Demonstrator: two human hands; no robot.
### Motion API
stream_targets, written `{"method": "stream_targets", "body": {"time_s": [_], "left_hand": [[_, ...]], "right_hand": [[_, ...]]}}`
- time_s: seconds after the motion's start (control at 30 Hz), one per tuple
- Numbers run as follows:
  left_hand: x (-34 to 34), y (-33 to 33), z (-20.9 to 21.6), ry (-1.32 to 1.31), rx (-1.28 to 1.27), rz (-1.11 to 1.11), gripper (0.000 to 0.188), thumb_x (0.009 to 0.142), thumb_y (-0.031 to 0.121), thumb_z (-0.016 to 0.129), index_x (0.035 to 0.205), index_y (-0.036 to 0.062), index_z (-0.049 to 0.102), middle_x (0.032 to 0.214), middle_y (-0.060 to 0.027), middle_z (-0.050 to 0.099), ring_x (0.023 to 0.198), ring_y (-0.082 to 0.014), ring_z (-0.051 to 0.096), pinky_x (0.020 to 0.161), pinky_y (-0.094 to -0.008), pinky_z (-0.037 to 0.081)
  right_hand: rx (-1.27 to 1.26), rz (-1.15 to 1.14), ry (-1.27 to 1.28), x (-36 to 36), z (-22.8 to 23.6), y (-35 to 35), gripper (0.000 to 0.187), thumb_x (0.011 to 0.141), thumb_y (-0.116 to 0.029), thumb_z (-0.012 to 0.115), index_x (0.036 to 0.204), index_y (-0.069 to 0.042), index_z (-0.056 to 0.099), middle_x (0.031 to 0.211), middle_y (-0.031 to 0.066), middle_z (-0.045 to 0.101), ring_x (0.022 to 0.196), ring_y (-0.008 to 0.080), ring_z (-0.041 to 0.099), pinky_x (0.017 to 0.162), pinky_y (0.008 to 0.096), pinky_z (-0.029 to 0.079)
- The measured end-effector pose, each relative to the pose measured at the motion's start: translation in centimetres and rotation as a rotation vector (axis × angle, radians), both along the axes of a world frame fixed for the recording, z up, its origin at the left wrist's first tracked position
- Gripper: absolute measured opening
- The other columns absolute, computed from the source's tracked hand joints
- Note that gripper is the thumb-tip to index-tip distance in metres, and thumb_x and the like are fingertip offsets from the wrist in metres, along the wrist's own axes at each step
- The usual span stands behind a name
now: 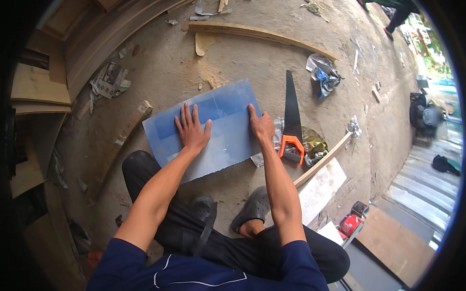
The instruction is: The person sits on the floor and uses a hand saw to cut a white plastic sheet into smaller pieces. They then flip the sheet, place a wooden strip on it, and continue sawing along the strip to create straight cuts.
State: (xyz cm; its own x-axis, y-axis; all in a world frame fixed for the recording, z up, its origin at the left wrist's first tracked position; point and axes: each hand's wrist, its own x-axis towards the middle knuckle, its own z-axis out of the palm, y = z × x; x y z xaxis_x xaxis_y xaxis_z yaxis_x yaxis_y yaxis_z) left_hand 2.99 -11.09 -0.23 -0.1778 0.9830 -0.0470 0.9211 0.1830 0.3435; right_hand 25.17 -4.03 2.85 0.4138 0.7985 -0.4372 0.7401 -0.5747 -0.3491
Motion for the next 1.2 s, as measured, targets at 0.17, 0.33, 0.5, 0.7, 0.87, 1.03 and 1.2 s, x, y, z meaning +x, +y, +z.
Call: {"method": "stream_targets", "body": {"time_s": [0.17,0.33,0.5,0.7,0.87,1.03,1.2], "left_hand": [[0.4,0.6,-0.2,0.044,0.047,0.066,0.075,0.088,0.051,0.047,0.147,0.0078,0.028,0.156,-0.0163,0.017,0.146,-0.0302,0.01,0.116,-0.0528,0.0],[0.4,0.8,0.5,0.025,0.013,0.07,0.075,0.086,0.049,0.051,0.145,0.0085,0.027,0.155,-0.0155,0.019,0.145,-0.0293,0.011,0.116,-0.0522,0.0],[0.7,0.9,0.8,0.025,-0.014,0.072,0.076,0.086,0.051,0.05,0.146,0.0093,0.027,0.155,-0.0147,0.018,0.145,-0.0288,0.01,0.117,-0.0522,0.0],[0.7,1.1,0.7,0.048,-0.047,0.076,0.076,0.088,0.054,0.046,0.147,0.0104,0.026,0.156,-0.0138,0.015,0.146,-0.028,0.007,0.117,-0.0529,0.0],[0.7,1.0,0.8,0.067,-0.043,0.065,0.076,0.088,0.054,0.045,0.147,0.0106,0.024,0.156,-0.0142,0.017,0.146,-0.0287,0.01,0.116,-0.0533,0.001],[0.5,1.0,0.9,0.07,-0.009,0.055,0.076,0.089,0.052,0.047,0.147,0.0097,0.022,0.155,-0.0161,0.018,0.145,-0.0303,0.011,0.116,-0.0535,0.001],[0.7,0.7,0.5,0.093,-0.023,0.049,0.074,0.091,0.054,0.041,0.148,0.0102,0.023,0.156,-0.0168,0.015,0.146,-0.0309,0.008,0.115,-0.055,0.001]], "right_hand": [[0.086,0.002,0.107,1.4,-2.5,-0.5,0.071,0.087,-0.064,0.051,0.103,0.005,0.062,0.105,0.0268,0.065,0.101,0.0407,0.062,0.087,0.0446,0.046],[0.434,-0.015,0.134,9.0,-3.9,-5.2,0.028,0.091,-0.025,0.058,0.098,0.003,0.062,0.092,0.0193,0.064,0.089,0.0325,0.062,0.082,0.0398,0.047],[0.13,0.139,-0.396,14.2,-3.6,-12.1,0.037,0.073,-0.016,0.061,0.108,-0.002,0.057,0.108,0.0162,0.059,0.105,0.0358,0.054,0.089,0.0487,0.043],[0.016,0.482,-0.499,15.2,-4.8,-12.4,0.04,0.07,-0.015,0.062,0.107,-0.003,0.055,0.109,0.0148,0.058,0.108,0.0338,0.053,0.091,0.0457,0.041],[-0.048,0.662,-0.468,15.6,-4.7,-11.2,0.039,0.061,-0.013,0.071,0.094,-0.006,0.051,0.092,0.0109,0.056,0.088,0.0298,0.057,0.079,0.043,0.044],[0.122,0.669,-0.254,15.5,-4.8,-11.2,0.029,0.064,-0.009,0.063,0.089,-0.003,0.049,0.083,0.0152,0.054,0.079,0.0364,0.055,0.069,0.046,0.045],[0.34,0.516,-0.138,13.8,-1.2,-11.5,0.022,0.077,-0.019,0.068,0.082,-0.005,0.051,0.072,0.017,0.057,0.07,0.0385,0.058,0.061,0.0463,0.046]]}}
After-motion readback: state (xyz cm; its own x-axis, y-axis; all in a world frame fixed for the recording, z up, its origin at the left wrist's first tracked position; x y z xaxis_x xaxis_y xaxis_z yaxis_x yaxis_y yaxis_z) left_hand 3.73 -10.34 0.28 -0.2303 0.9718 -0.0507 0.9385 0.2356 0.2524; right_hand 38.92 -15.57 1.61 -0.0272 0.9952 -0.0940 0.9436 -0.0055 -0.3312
